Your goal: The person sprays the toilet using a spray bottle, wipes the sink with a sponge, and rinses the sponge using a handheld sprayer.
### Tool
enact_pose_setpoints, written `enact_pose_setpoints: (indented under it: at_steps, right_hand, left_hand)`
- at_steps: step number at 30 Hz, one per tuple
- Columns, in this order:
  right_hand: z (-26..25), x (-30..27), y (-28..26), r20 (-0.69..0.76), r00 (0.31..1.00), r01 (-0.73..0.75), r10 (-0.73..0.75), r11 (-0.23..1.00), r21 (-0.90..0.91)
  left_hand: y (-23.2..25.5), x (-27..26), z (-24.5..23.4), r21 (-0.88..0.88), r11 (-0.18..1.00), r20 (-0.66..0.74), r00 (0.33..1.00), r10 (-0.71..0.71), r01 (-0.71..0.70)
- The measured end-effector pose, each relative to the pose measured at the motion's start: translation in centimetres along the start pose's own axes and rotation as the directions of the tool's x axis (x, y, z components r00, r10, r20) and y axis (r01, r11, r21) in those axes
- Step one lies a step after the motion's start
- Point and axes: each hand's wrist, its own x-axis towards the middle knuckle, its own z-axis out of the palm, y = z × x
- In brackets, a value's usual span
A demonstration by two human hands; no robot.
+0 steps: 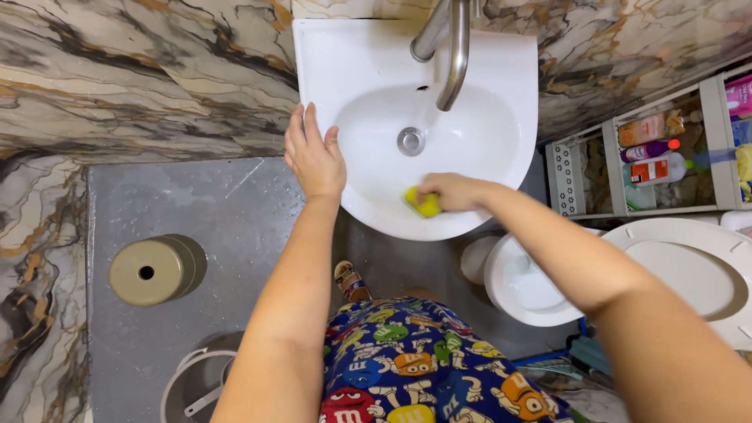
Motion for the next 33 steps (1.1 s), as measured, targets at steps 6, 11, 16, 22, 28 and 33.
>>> enact_pose_setpoints:
  at_steps: [6,11,16,22,28,33]
  right_hand:
    - [0.6,5.3,-5.5,-0.034,0.999,-0.002,0.005,0.996,0.084]
    - [-1.0,2.6,-4.9,0.000,0.994,-0.106,0.108,0.982,0.154]
    - [-0.8,1.1,-2.0,-0.037,0.990,-0.139,0.135,0.978,-0.156]
    - [1.6,4.9,-3.1,-0.233,0.972,0.005,0.024,0.993,0.122]
    - [-0.3,2.3,-1.5,-0.094,0.992,-0.106,0.090,0.976,-0.188]
    - [1.4,5.7,-6.4,-0.234,0.970,-0.010,0.069,0.970,0.242]
  left_hand:
    - [0.4,0.1,-0.1,-0.047,0.998,0.023,0.999,-0.033,0.034]
    - [0.4,0.0,-0.4,-0.040,0.999,0.026,0.999,-0.031,0.032]
    - [0.5,0.3,-0.3,-0.027,0.998,0.028,0.998,-0.048,0.048]
    - [0.4,0.1,-0.1,-0.041,0.998,0.019,0.999,-0.041,0.042]
    - [0.5,0.2,-0.1,-0.028,0.999,0.005,0.999,-0.039,0.039]
    - [0.5,0.0,-0.2,-0.029,0.999,0.002,0.999,-0.040,0.040]
